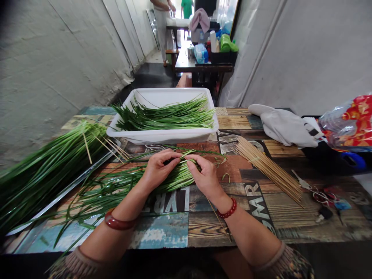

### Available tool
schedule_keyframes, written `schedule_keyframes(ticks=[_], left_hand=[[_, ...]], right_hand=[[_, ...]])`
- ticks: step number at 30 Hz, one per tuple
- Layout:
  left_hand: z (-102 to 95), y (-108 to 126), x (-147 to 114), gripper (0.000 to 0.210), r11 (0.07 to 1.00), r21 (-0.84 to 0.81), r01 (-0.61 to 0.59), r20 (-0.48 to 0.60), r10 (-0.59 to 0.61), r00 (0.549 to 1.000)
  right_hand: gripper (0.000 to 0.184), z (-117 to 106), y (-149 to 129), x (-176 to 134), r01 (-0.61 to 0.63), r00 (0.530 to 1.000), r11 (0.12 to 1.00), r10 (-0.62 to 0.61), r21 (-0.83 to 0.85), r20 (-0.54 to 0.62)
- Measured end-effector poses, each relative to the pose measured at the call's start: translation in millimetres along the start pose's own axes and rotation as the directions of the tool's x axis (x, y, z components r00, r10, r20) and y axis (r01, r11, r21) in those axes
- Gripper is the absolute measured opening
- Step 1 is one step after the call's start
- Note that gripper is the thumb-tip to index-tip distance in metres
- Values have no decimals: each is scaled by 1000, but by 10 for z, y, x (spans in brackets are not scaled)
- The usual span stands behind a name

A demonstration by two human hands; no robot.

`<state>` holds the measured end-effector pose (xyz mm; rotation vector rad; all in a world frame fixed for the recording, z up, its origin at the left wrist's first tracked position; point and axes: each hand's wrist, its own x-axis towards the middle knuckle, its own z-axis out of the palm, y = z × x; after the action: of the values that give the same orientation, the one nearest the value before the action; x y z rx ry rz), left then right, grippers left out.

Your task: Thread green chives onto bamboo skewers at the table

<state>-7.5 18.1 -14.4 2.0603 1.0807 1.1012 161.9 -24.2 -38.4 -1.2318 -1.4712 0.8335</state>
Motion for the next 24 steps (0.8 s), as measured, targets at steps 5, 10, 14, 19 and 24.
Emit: schedule_keyframes(ticks=[5,10,14,19,24], left_hand=[[-6,-8,-3,13,1000,-1,5,12,-5,1000],[-6,-12,-2,14,1000,2,11,35,-12,999],[-13,-14,-8,16,1000,5,22,94,-22,995],[-42,-10,-14,18,999,13,37,164,-39,986],[-81,34,-5,22,991,-26,129,208,-121,971]], right_hand=[[23,7,25,-2,-3,1000,1000,3,-8,-5],[23,16,26,-2,3,1000,1000,-4,-23,-22],[20,52,81,-3,-16,999,1000,16,0,-38],[31,86,136,5,-67,997,986,73,152,-29],[26,20,51,29,-20,999,990,14,137,45]])
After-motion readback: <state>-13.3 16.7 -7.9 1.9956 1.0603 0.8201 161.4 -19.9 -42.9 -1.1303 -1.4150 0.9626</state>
